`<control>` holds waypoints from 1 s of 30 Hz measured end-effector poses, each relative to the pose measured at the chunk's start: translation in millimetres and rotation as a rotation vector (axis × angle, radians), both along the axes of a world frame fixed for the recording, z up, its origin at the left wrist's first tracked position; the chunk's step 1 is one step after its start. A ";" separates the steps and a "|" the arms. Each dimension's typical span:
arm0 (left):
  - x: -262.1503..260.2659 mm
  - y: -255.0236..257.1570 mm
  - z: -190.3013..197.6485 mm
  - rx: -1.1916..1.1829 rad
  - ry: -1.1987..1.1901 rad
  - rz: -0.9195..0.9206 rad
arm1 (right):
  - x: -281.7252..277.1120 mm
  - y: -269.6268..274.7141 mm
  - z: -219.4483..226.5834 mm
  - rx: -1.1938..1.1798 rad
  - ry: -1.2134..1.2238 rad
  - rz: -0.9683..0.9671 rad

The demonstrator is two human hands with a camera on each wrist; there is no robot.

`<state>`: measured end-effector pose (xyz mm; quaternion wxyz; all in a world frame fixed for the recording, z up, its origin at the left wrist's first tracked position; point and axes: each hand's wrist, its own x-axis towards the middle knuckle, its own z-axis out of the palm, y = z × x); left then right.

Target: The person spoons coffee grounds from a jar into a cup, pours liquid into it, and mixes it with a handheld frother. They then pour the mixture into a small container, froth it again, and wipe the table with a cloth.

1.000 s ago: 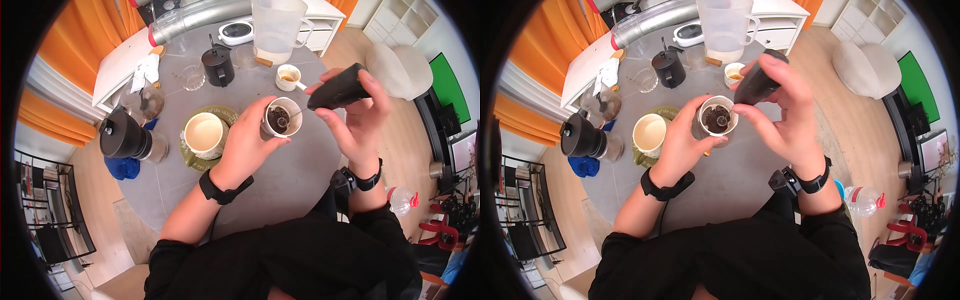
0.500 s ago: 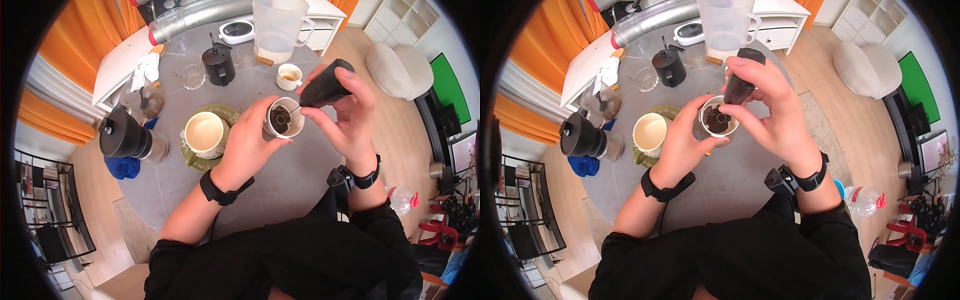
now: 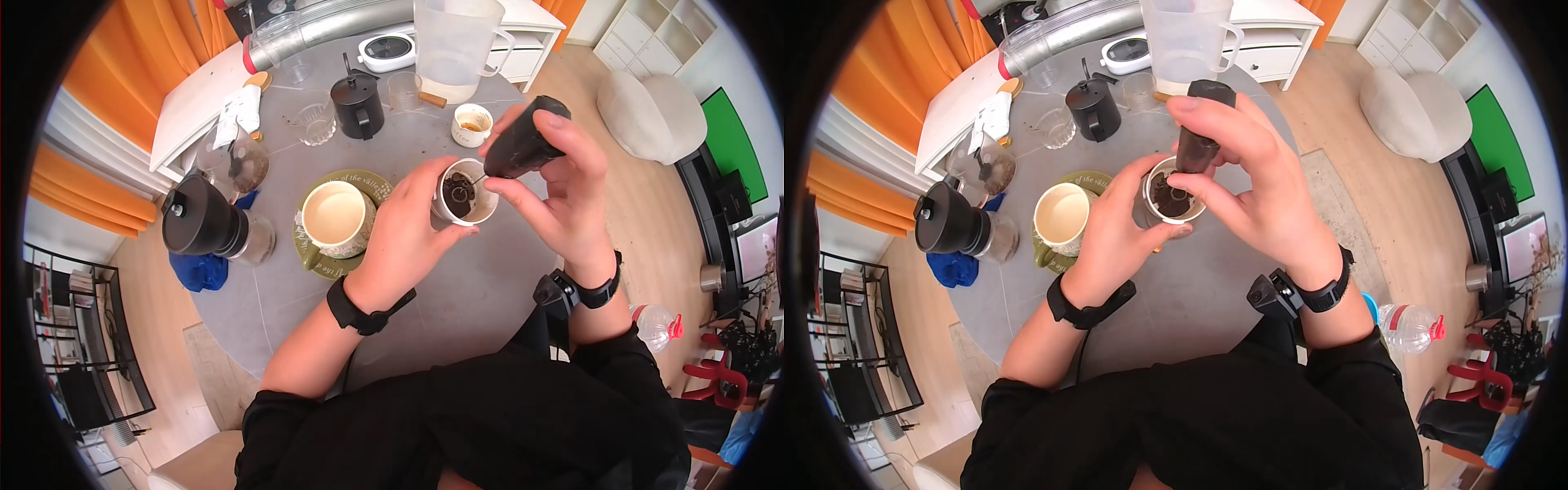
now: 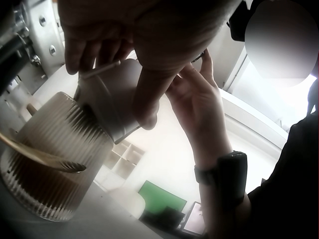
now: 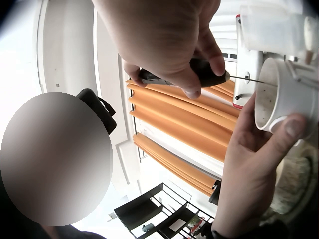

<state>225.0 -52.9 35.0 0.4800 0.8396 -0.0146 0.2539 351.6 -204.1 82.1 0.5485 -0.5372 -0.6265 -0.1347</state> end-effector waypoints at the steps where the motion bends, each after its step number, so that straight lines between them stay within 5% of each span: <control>1: -0.1 -0.3 0.2 0.006 -0.003 0.001 | -0.9 -0.5 0.5 -0.004 0.006 -0.001; 14: -0.8 -0.4 2.0 -0.080 0.064 0.001 | -2.8 -26.4 11.6 0.075 0.244 -0.114; 27: -0.8 0.7 0.5 -0.010 0.014 0.018 | -7.0 -30.4 10.5 0.137 0.190 -0.037; 30: -0.1 0.0 1.9 -0.025 0.010 -0.004 | -6.3 -36.0 10.9 0.017 0.241 -0.175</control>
